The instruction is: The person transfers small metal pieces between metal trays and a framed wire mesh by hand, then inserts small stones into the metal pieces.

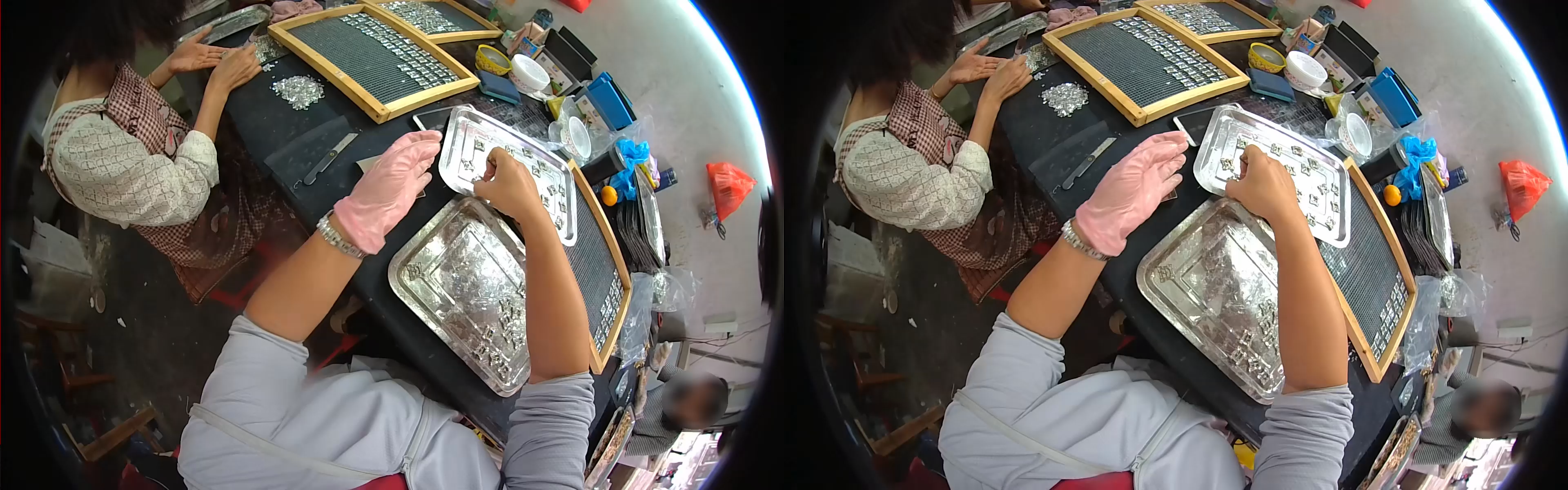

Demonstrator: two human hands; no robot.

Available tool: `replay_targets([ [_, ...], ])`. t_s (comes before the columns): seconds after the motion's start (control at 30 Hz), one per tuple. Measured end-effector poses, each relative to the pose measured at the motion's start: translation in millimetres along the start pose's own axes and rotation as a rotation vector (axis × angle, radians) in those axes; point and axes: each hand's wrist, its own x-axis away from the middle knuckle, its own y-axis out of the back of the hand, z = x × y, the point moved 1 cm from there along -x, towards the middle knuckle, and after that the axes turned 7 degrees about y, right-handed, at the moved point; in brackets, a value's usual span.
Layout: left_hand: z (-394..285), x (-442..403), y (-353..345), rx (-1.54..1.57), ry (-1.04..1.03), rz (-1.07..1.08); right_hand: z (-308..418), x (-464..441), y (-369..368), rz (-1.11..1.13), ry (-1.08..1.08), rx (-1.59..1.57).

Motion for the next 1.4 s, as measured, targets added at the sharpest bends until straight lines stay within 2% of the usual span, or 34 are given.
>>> replay_targets([
  [0.33,2.9,-35.4,-10.8,-0.128,-0.042,-0.062,-17.2,1.8,-5.2,-0.08,0.002,-0.114],
  [0.43,3.5,-49.3,-0.7,-0.064,-0.035,-0.01,17.8,32.4,3.2,-0.024,0.14,-0.244],
  [0.5,6.2,-53.9,1.0,0.032,-0.008,-0.008,49.1,64.1,-2.7,0.116,0.394,-0.33],
  [0.57,5.3,-51.3,-3.5,0.077,0.012,-0.042,66.5,81.0,-11.2,0.18,0.529,-0.259],
  [0.83,2.5,-52.0,-6.0,0.057,0.027,-0.139,70.9,83.7,-39.8,0.24,0.663,-0.187],
  [1.07,-0.3,-53.1,-21.9,0.19,0.076,-0.141,72.8,86.1,-34.2,0.257,0.634,-0.068],
  [1.3,3.7,-64.1,-15.5,0.06,0.079,-0.173,67.0,87.6,-29.4,0.228,0.629,-0.073],
  [1.4,10.1,-68.0,-9.1,0.055,0.043,-0.162,44.1,78.2,-9.3,0.105,0.475,-0.235],
])
